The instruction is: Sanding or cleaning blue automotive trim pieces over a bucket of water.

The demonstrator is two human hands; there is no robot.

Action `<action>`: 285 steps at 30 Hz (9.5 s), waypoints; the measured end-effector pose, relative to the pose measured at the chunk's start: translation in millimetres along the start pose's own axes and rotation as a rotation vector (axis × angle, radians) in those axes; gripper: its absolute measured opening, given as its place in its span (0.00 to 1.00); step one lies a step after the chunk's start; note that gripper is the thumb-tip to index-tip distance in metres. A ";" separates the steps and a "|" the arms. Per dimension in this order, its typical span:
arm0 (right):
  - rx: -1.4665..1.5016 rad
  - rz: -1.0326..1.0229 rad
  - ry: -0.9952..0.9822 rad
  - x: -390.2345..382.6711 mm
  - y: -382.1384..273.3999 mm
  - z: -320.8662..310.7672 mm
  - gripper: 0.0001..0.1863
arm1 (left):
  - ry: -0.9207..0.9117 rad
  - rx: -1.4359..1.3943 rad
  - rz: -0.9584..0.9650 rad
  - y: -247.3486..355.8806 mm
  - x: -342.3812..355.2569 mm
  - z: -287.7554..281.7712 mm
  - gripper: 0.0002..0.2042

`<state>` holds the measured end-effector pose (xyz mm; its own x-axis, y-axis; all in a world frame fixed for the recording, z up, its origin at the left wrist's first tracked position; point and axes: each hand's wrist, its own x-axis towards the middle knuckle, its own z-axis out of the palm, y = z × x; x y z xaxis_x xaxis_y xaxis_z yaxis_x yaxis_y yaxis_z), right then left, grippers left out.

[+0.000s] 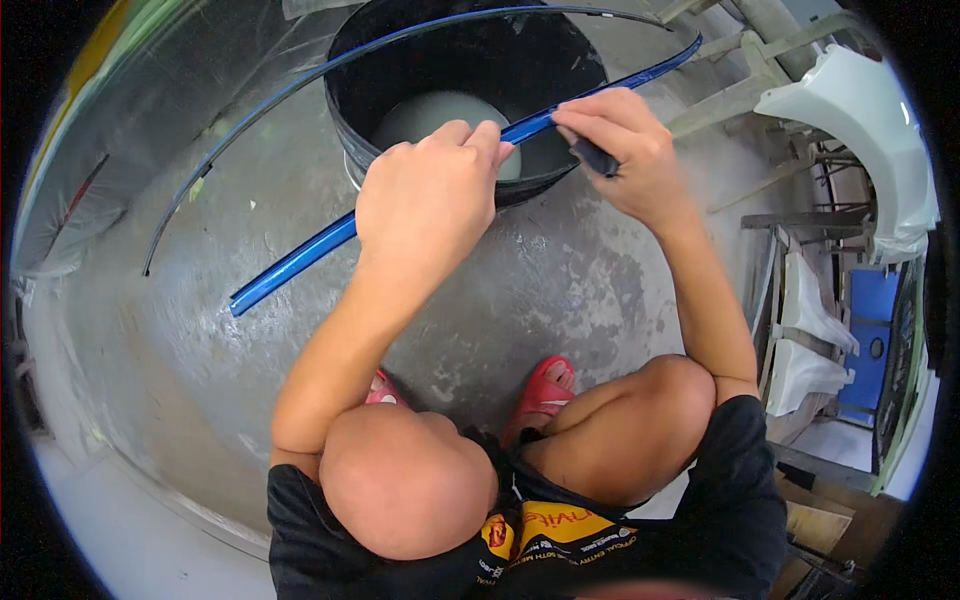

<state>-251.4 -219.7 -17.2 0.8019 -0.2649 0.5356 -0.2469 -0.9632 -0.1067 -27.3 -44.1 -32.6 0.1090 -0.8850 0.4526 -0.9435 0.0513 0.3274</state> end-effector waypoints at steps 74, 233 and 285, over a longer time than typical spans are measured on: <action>0.078 0.036 0.021 11.6 -24.2 2.2 0.14 | -0.026 -0.126 -0.098 -44.8 -66.3 -71.9 0.11; 0.166 -0.313 -0.122 59.8 -114.7 31.5 0.19 | -0.055 -0.129 -0.164 -43.9 -65.9 -63.1 0.10; 0.008 0.055 0.076 2.7 -5.0 8.8 0.15 | 0.024 -0.090 -0.076 -41.6 -55.3 -58.9 0.09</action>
<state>-243.2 -216.0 -22.6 0.7432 -0.3137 0.5909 -0.2850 -0.9476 -0.1445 24.4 29.9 -22.5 0.1875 -0.8768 0.4428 -0.9003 0.0268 0.4344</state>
